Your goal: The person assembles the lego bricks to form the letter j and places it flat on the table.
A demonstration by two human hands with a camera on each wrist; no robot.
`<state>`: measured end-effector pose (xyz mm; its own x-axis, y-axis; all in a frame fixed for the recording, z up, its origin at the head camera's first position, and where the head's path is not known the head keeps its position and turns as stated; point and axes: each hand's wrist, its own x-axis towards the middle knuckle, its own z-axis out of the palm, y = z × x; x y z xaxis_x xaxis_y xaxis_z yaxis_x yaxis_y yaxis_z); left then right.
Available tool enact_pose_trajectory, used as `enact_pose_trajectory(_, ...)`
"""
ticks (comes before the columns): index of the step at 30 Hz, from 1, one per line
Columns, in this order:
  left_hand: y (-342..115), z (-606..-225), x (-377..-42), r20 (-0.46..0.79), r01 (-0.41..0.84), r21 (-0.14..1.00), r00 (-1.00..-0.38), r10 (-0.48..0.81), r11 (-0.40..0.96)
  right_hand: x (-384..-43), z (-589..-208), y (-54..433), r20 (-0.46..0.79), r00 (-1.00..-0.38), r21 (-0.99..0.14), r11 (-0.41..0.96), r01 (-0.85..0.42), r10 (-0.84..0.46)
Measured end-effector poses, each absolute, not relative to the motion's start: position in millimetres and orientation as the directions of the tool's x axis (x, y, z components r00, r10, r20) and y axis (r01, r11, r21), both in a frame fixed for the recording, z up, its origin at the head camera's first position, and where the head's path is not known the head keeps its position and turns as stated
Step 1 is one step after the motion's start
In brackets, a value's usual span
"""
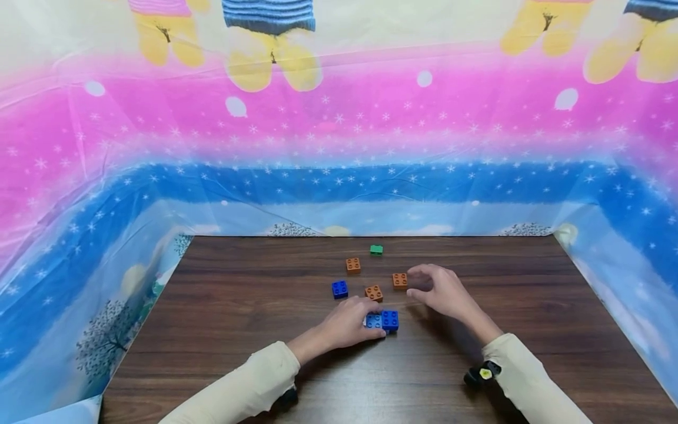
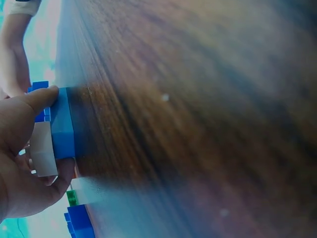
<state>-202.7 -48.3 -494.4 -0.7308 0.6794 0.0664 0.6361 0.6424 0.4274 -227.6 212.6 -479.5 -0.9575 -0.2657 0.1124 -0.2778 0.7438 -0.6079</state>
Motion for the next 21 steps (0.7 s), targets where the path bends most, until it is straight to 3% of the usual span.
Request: enact_pose_trajectory(21, -49, -495, -205, 0.070, 0.635, 0.443, -0.728, 0.682, 0.632, -254, -508, 210, 0.120, -0.951, -0.620, 0.726, -0.297, -0.286)
